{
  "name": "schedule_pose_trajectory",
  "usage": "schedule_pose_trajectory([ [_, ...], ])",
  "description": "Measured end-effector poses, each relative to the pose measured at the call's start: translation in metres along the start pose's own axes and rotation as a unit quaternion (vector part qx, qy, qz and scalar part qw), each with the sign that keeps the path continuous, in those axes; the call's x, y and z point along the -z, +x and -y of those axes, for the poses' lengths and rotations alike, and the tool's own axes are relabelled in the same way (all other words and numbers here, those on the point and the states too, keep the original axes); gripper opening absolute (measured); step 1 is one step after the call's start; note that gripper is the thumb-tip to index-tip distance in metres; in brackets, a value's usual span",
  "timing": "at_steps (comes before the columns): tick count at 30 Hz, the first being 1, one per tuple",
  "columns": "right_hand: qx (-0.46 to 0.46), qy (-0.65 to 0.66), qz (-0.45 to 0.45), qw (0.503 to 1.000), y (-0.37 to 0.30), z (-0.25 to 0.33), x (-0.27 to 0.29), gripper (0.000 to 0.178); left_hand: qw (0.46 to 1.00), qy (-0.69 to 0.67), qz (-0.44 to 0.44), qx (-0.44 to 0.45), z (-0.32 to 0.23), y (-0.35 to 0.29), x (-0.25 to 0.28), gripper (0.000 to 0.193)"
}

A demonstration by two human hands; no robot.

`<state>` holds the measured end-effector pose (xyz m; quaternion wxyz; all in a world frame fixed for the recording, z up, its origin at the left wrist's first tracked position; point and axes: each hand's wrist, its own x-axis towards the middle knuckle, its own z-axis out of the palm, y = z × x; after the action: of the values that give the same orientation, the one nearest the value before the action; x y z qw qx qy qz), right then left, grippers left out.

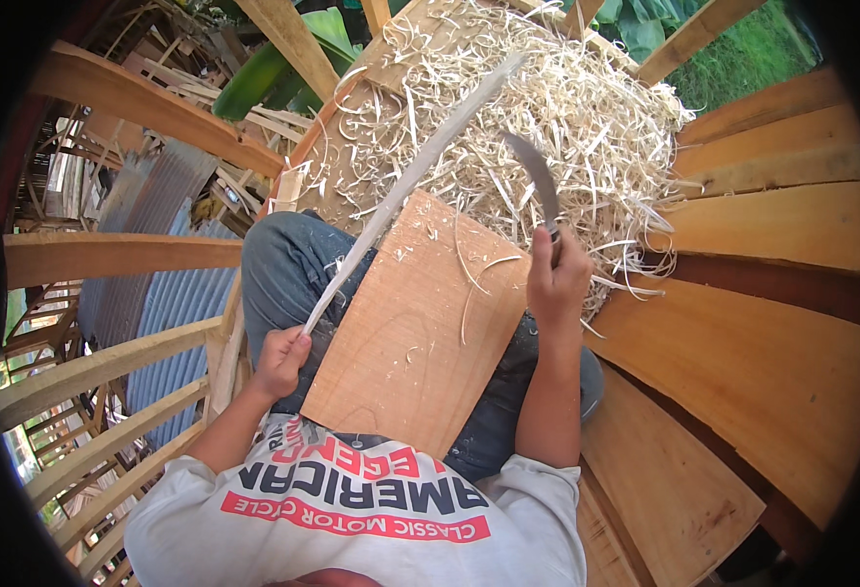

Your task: The person sits cross-legged on a wooden platform and uses a curved knife to shave thin strips from a long piece of wood. The person holds the wood with one hand and repeatedly draws the knife along its length to produce wood shavings.

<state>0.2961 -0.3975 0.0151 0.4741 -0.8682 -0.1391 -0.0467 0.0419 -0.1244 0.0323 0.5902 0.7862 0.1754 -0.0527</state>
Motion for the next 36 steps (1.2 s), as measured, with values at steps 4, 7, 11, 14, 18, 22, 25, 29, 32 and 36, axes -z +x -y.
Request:
schedule_pose_trajectory([
  [4,0.094,-0.07,0.188,0.975,-0.027,0.05,-0.023,0.03,1.0,0.007,-0.015,0.007,0.0,-0.001,-0.002,0.031],
  [7,0.112,-0.068,0.233,0.964,-0.036,0.057,-0.043,0.035,1.0,0.012,-0.015,0.013,-0.001,0.001,-0.003,0.03],
  [11,0.124,-0.139,0.184,0.965,-0.031,0.056,-0.051,0.037,0.999,0.025,-0.028,0.011,0.002,0.001,-0.004,0.03],
  [14,0.126,-0.142,0.144,0.971,-0.03,0.054,-0.059,0.037,0.999,0.027,-0.026,0.009,0.002,0.002,-0.003,0.03],
  [18,0.132,-0.199,0.122,0.963,-0.018,0.056,-0.055,0.042,0.999,0.028,-0.016,0.009,0.0,0.003,-0.002,0.03],
  [22,0.115,-0.204,0.068,0.97,-0.009,0.04,-0.057,0.045,1.0,0.025,-0.014,0.009,0.003,0.0,-0.001,0.03],
  [25,-0.138,-0.103,-0.035,0.984,0.031,-0.017,-0.018,0.056,0.999,0.034,0.0,-0.005,0.001,0.0,-0.001,0.031],
  [29,-0.179,0.027,-0.117,0.976,0.035,-0.04,0.019,0.062,1.0,0.024,0.002,0.002,0.004,-0.001,0.001,0.032],
  [32,-0.086,0.044,-0.035,0.995,0.01,-0.008,0.003,0.053,1.0,-0.009,0.013,0.012,0.005,0.003,0.003,0.032],
  [36,0.07,-0.089,0.161,0.98,-0.028,0.047,-0.038,0.038,0.998,-0.054,0.024,0.038,0.005,0.001,0.006,0.034],
])
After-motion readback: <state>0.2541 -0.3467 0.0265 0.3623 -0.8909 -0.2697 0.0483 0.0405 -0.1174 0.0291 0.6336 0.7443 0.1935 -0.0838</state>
